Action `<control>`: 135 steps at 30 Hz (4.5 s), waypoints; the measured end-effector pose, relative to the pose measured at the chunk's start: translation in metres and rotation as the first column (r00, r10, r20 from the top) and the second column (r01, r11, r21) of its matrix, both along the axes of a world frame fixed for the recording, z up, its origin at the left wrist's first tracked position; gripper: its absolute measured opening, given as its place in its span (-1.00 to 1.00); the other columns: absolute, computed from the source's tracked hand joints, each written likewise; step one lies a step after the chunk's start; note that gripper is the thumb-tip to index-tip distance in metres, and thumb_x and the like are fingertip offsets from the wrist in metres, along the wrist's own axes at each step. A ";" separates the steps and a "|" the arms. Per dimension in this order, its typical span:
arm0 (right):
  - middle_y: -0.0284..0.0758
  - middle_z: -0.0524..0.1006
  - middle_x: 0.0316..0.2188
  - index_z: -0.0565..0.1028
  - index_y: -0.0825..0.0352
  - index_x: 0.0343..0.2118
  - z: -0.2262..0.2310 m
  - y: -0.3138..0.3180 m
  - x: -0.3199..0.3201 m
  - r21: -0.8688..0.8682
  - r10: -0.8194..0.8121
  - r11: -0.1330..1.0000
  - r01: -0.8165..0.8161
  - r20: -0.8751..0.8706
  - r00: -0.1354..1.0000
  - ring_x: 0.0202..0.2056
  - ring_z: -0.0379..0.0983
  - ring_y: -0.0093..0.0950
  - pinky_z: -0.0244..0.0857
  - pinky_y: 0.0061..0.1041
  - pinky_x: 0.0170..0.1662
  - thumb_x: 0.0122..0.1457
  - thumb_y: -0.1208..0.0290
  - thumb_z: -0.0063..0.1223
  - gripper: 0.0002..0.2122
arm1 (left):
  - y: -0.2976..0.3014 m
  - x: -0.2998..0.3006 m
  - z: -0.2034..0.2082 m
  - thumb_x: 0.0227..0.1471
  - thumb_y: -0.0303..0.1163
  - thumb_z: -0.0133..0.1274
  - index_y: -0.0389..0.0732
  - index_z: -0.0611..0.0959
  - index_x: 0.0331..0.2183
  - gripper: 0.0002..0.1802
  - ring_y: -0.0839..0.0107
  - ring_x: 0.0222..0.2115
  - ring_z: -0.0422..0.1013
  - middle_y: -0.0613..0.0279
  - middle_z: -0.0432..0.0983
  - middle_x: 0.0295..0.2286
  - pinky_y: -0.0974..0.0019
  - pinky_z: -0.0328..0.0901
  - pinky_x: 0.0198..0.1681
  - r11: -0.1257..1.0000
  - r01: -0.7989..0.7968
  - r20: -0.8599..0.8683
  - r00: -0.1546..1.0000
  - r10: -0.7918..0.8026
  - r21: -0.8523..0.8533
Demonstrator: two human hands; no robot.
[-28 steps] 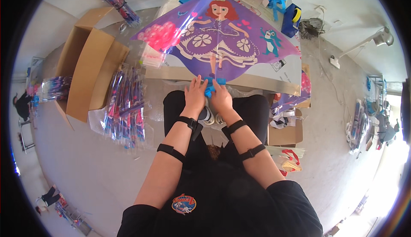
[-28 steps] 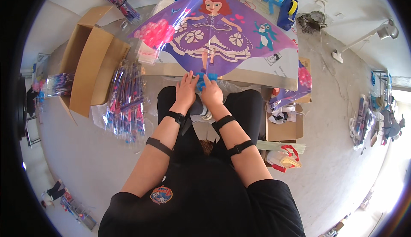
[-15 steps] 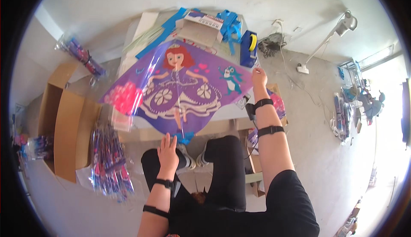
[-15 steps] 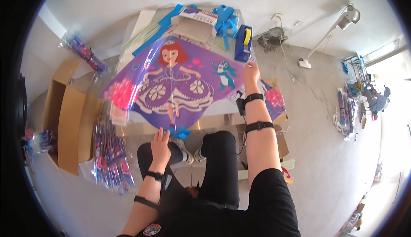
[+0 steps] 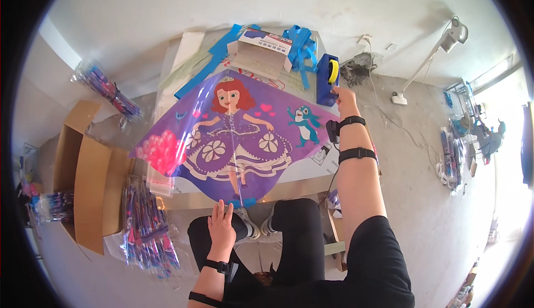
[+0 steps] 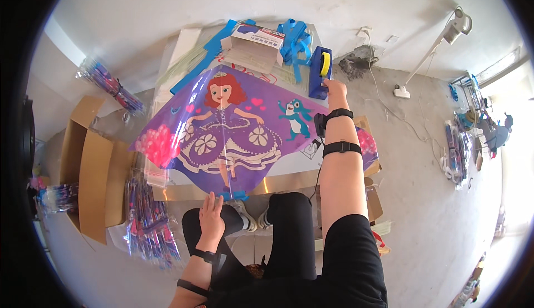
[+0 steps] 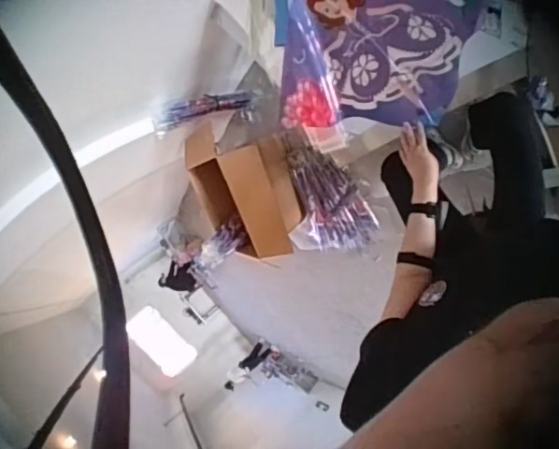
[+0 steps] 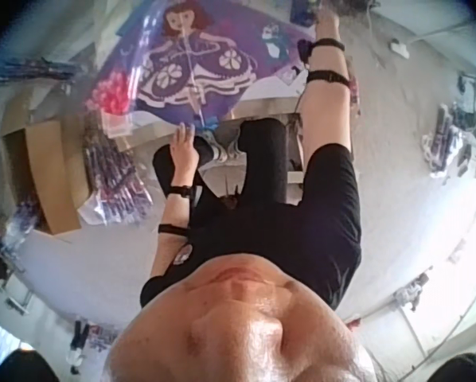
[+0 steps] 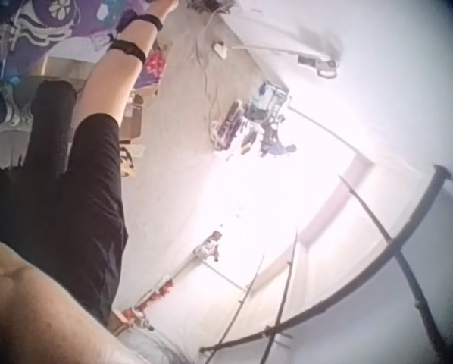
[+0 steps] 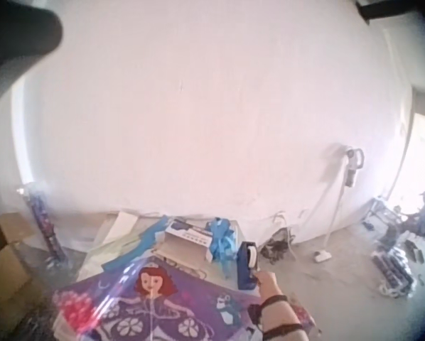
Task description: Assembling and taping character-themed kites.
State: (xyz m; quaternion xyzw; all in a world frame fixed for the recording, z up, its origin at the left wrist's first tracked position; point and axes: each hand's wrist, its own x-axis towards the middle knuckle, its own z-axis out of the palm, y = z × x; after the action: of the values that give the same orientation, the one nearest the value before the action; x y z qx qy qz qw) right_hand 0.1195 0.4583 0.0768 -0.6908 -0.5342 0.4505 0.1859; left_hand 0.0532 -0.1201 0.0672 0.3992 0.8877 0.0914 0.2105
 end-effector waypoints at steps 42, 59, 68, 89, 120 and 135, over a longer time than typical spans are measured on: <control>-0.42 0.55 -0.52 0.60 0.34 -0.36 -0.025 -0.222 -0.002 0.247 0.467 0.878 -0.410 -0.255 0.847 -0.51 0.37 -0.67 0.27 -0.63 -0.44 0.00 0.44 0.15 -0.85 | -0.009 0.002 -0.008 -0.03 -0.51 -0.11 0.04 0.33 0.11 -0.39 0.23 0.20 0.00 0.25 0.03 0.19 -0.17 0.05 0.11 0.998 -0.069 -0.070 0.995 0.070 0.005; -0.28 0.57 -0.57 0.52 0.36 -0.25 -0.065 -0.450 -0.025 0.188 0.662 0.744 -0.641 -0.075 0.746 -0.57 0.52 -0.49 0.38 -0.50 -0.43 -0.09 0.46 0.17 -0.72 | -0.002 0.003 -0.009 0.03 -0.50 -0.20 0.08 0.34 0.11 -0.43 0.23 0.22 -0.05 0.27 -0.02 0.21 -0.22 -0.01 0.14 0.996 -0.088 0.000 0.996 0.088 0.005; -0.30 0.54 -0.60 0.43 0.41 -0.41 -0.067 -0.451 -0.032 0.173 0.626 0.771 -0.613 -0.027 0.779 -0.64 0.47 -0.57 0.34 -0.59 -0.56 -0.13 0.50 0.23 -0.78 | -0.002 0.002 -0.009 0.05 -0.48 -0.20 0.11 0.33 0.12 -0.43 0.26 0.23 -0.07 0.30 -0.03 0.22 -0.20 -0.02 0.15 0.995 -0.096 0.017 0.995 0.096 -0.020; -0.30 0.53 -0.71 0.47 0.36 -0.54 -0.085 -0.440 -0.049 0.210 0.558 0.744 -0.635 0.327 0.762 -0.62 0.52 -0.45 0.38 -0.50 -0.45 -0.24 0.42 0.18 -0.82 | 0.002 0.003 -0.007 0.07 -0.44 -0.21 0.09 0.34 0.11 -0.47 0.27 0.23 -0.08 0.32 -0.02 0.22 -0.18 -0.04 0.16 0.995 -0.094 0.023 0.995 0.095 -0.013; -0.21 0.57 -0.53 0.57 0.34 -0.51 -0.032 -0.417 -0.047 -0.149 0.845 0.323 -0.935 0.491 0.214 -0.37 0.54 -0.31 0.39 -0.35 -0.32 -0.16 -0.03 0.25 -0.57 | -0.005 -0.011 -0.007 -0.03 -0.56 -0.11 0.04 0.31 0.13 -0.36 0.26 0.23 -0.08 0.27 -0.03 0.21 -0.20 -0.02 0.15 0.998 -0.060 0.150 0.987 0.064 -0.027; -0.11 0.54 -0.24 0.43 0.29 -0.17 -0.013 -0.433 -0.032 -0.004 0.826 0.488 -0.873 0.326 0.461 -0.17 0.47 -0.12 0.36 -0.20 -0.12 -0.09 0.04 0.22 -0.50 | 0.019 -0.049 -0.043 0.02 -0.42 -0.12 -0.22 0.43 -0.03 -0.59 0.03 0.06 0.20 0.00 0.26 0.05 0.08 0.13 0.10 0.905 -0.044 -0.108 0.989 0.099 0.423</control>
State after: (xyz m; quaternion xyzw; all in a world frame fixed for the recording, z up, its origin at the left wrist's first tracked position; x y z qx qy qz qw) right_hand 0.0875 0.0258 0.0643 -0.3704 -0.8628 0.3331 -0.0869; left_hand 0.0047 -0.1015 0.0241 0.4073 0.8728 0.2621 0.0595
